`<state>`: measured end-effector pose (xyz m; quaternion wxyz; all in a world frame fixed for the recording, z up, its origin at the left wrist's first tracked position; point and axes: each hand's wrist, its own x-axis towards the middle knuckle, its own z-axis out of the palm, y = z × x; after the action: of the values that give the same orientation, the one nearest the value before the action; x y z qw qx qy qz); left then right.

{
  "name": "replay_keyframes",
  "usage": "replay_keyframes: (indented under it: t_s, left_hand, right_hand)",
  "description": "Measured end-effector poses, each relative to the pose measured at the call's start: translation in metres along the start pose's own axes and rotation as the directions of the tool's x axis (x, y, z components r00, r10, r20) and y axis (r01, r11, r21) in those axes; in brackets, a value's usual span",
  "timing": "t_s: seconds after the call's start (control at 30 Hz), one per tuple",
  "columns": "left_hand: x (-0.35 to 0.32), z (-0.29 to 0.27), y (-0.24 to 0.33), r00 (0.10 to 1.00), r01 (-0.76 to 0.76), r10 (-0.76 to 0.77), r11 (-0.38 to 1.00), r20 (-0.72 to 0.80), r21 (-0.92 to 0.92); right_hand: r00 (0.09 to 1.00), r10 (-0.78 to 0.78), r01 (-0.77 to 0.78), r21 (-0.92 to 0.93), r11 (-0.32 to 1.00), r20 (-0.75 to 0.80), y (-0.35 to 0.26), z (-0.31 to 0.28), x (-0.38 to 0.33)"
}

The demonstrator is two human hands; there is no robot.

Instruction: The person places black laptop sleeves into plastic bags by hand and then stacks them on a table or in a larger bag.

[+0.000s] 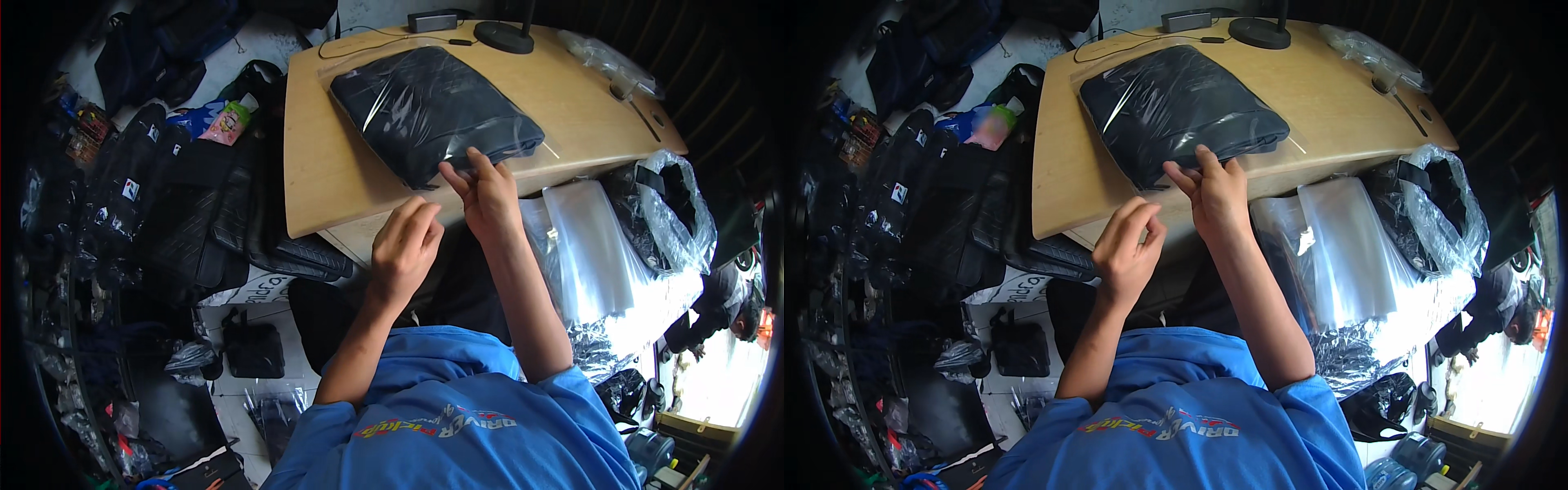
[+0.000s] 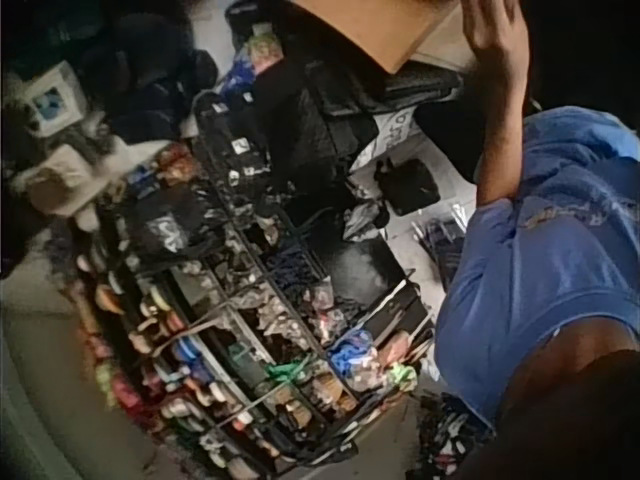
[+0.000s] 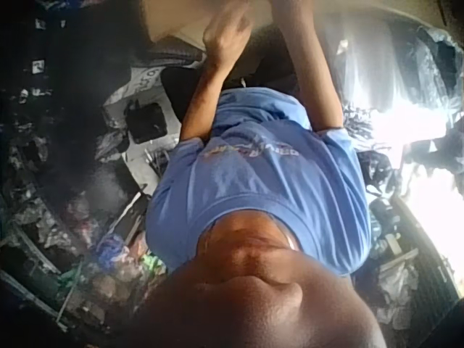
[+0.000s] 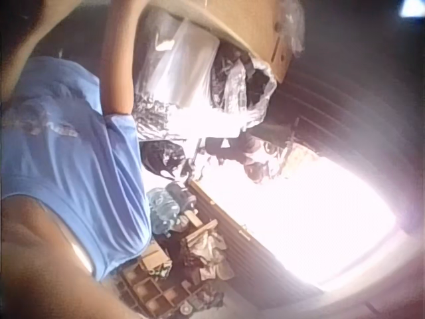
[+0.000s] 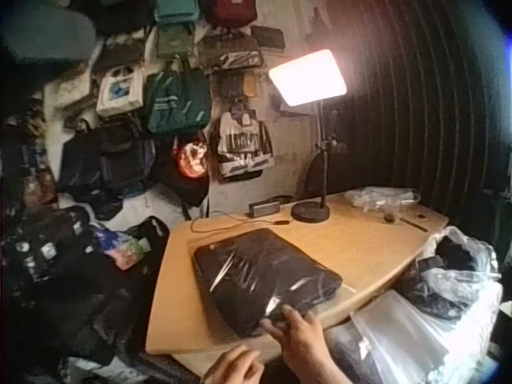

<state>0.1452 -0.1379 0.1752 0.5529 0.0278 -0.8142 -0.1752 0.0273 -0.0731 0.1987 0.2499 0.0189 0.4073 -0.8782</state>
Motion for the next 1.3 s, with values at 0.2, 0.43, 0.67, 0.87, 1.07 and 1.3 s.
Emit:
replay_keyframes:
  t_s: [0.2,0.43,0.67,0.87,1.07,1.3]
  left_hand:
    - [0.009,-0.007,0.012,0.987,-0.008,-0.009,0.995,0.162,0.104]
    - [0.088,0.067,0.038,0.860,-0.155,0.081,0.982,0.504,0.107]
    - [0.102,0.121,0.045,0.419,-0.605,0.106,0.774,0.902,0.190]
    - [0.103,0.118,0.050,0.406,-0.676,0.355,0.737,0.842,0.015]
    - [0.096,0.103,0.081,0.461,-0.678,0.445,0.735,0.768,-0.018]
    - [0.089,0.096,0.074,0.530,-0.621,0.421,0.784,0.737,-0.001]
  right_hand:
    - [0.994,0.042,-0.037,-0.055,0.998,0.097,0.007,-0.008,-0.001]
    - [0.914,-0.201,0.305,-0.270,0.913,0.352,0.029,-0.038,0.010]
    - [0.984,0.064,-0.095,0.185,0.978,0.167,0.013,-0.005,-0.001]
    - [0.996,0.077,-0.074,-0.062,0.995,0.047,0.012,-0.017,0.019]
    - [0.942,0.083,-0.059,-0.084,0.995,0.325,0.025,-0.042,0.052]
    - [0.812,-0.289,0.563,-0.548,0.618,0.508,0.026,-0.033,0.064]
